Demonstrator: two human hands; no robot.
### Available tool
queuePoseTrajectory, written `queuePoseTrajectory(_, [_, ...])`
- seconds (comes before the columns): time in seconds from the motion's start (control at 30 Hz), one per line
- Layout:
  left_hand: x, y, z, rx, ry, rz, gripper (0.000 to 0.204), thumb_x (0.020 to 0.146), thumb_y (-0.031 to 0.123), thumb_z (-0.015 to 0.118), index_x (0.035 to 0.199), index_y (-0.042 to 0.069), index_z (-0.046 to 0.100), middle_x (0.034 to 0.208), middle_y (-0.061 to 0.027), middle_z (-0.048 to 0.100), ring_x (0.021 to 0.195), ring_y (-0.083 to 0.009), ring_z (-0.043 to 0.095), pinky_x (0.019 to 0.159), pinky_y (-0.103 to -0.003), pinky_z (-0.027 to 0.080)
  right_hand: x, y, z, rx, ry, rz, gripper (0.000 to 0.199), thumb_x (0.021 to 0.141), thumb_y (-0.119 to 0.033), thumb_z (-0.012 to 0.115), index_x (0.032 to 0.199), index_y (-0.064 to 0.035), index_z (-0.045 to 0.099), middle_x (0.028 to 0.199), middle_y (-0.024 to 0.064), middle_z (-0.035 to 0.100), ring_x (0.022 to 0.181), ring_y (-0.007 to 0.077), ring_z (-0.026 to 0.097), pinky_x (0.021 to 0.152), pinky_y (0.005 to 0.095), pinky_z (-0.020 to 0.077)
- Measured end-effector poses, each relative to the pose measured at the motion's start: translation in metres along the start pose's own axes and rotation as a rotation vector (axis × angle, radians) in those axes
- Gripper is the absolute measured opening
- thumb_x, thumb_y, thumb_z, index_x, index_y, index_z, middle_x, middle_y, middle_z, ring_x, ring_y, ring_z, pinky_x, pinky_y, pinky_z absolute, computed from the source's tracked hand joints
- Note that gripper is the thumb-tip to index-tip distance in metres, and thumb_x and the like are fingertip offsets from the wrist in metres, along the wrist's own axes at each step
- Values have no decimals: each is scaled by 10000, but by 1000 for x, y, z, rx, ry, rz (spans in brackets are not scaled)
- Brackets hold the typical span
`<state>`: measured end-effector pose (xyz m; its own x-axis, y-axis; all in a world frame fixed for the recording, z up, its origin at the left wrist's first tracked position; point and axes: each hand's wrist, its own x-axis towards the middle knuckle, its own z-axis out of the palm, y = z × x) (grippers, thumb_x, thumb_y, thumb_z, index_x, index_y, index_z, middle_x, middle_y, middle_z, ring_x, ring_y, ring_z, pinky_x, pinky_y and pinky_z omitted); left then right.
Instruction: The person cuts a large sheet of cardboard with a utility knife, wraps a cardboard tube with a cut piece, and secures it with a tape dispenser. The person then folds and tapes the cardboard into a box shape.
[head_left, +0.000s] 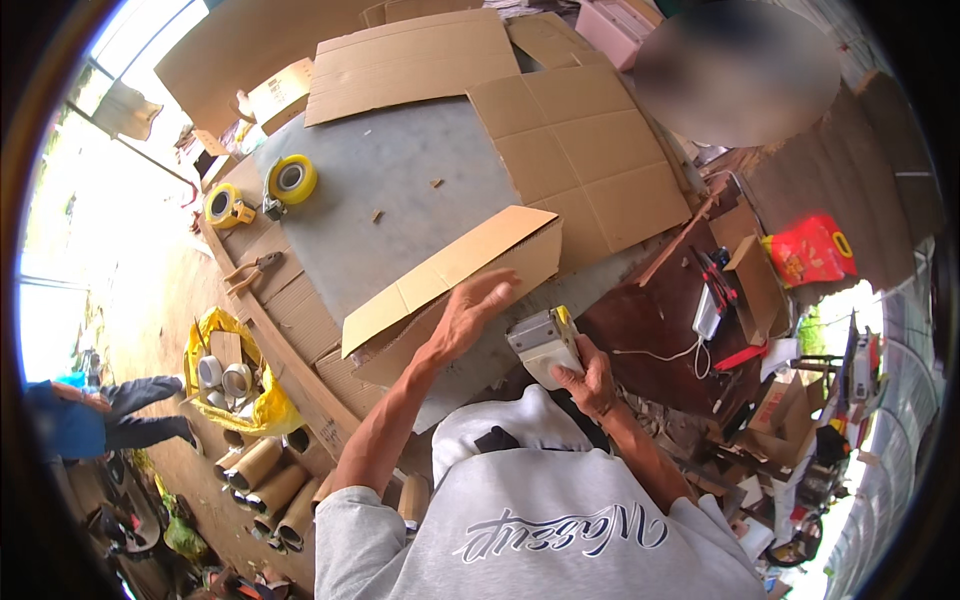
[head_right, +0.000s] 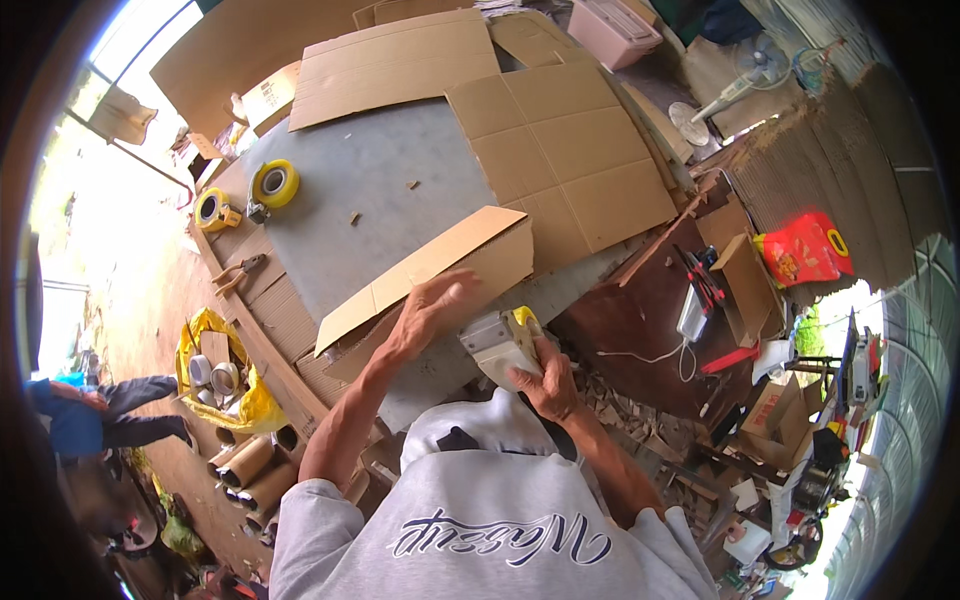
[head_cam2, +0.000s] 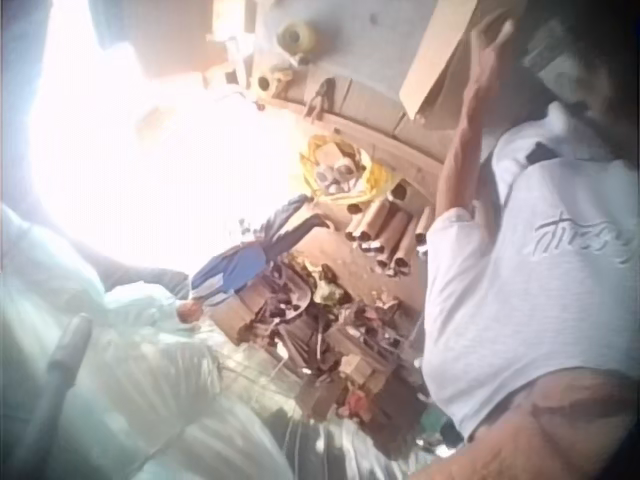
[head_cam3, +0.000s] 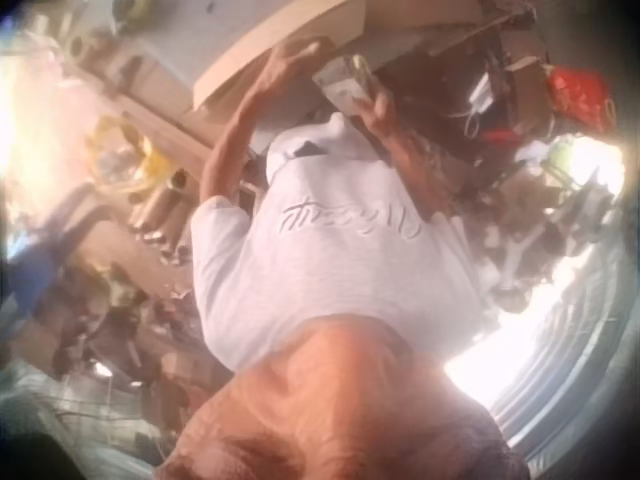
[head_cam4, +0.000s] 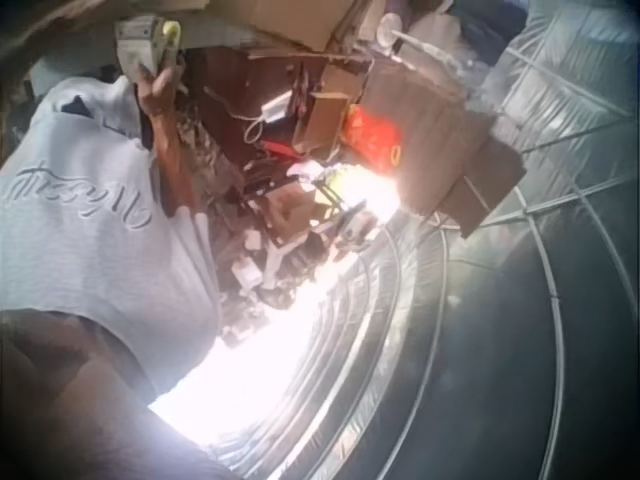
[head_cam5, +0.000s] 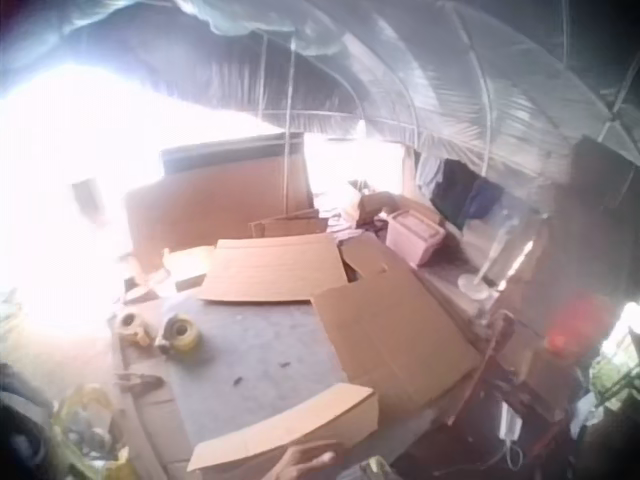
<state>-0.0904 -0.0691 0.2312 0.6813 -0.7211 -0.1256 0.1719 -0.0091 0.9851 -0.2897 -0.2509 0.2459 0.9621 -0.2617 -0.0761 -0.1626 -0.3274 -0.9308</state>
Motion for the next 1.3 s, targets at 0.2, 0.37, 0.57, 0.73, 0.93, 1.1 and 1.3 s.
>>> queuePoseTrajectory(0.2, [10, 1, 16, -177, -203, -267, 358, 1026, 339, 661, 955, 7, 775, 842, 3, 726, 771, -88, 616, 708, -282, 508, 30, 0, -26, 3, -127, -7, 565, 915, -407, 743, 1202, 49, 575, 1002, 248, 705, 918, 427, 706, 770, 430, 551])
queuePoseTrajectory(0.37, [36, 10, 39, -455, -34, -492, 416, 1005, 390, 671, 999, -14, 770, 811, -11, 665, 730, -71, 558, 617, -265, 437, 45, 23, -49, 151, -184, 157, 556, 905, -392, 750, 1195, 59, 603, 1005, 192, 719, 908, 244, 694, 815, 374, 536])
queuePoseTrajectory(0.57, [84, 13, 40, -17, 29, -534, 352, 986, 313, 696, 965, -27, 784, 762, -16, 696, 683, -85, 585, 567, -293, 456, 82, 16, -65, 238, -185, 315, 519, 906, -400, 723, 1132, 59, 637, 969, 165, 712, 895, 200, 652, 815, 358, 522])
queuePoseTrajectory(0.73, [115, -1, 27, 171, 132, -412, 313, 979, 241, 698, 908, -58, 760, 698, -22, 665, 678, -87, 532, 600, -346, 473, 116, 22, -59, 270, -181, 392, 521, 921, -442, 678, 1083, 52, 653, 936, 162, 705, 852, 211, 639, 774, 372, 514])
queuePoseTrajectory(0.93, [151, -32, -6, 259, 204, -353, 261, 962, 202, 688, 928, -43, 770, 760, -80, 749, 695, -101, 655, 662, -305, 525, 135, 29, -53, 228, -173, 430, 529, 926, -467, 668, 1027, 53, 653, 903, 163, 702, 816, 227, 634, 750, 382, 506])
queuePoseTrajectory(1.1, [169, -39, 0, 384, 242, -291, 204, 934, 140, 687, 928, -46, 770, 745, -96, 743, 702, -129, 676, 676, -312, 538, 145, 35, -53, 153, -151, 441, 558, 926, -500, 660, 988, 55, 658, 864, 171, 697, 801, 246, 640, 745, 397, 504])
queuePoseTrajectory(1.3, [174, -54, -5, 398, 308, -207, 185, 933, 111, 663, 926, -49, 756, 736, -114, 728, 678, -139, 656, 667, -316, 531, 149, 38, -62, 88, -151, 463, 579, 926, -509, 648, 949, 70, 665, 843, 211, 698, 797, 285, 664, 741, 403, 506])
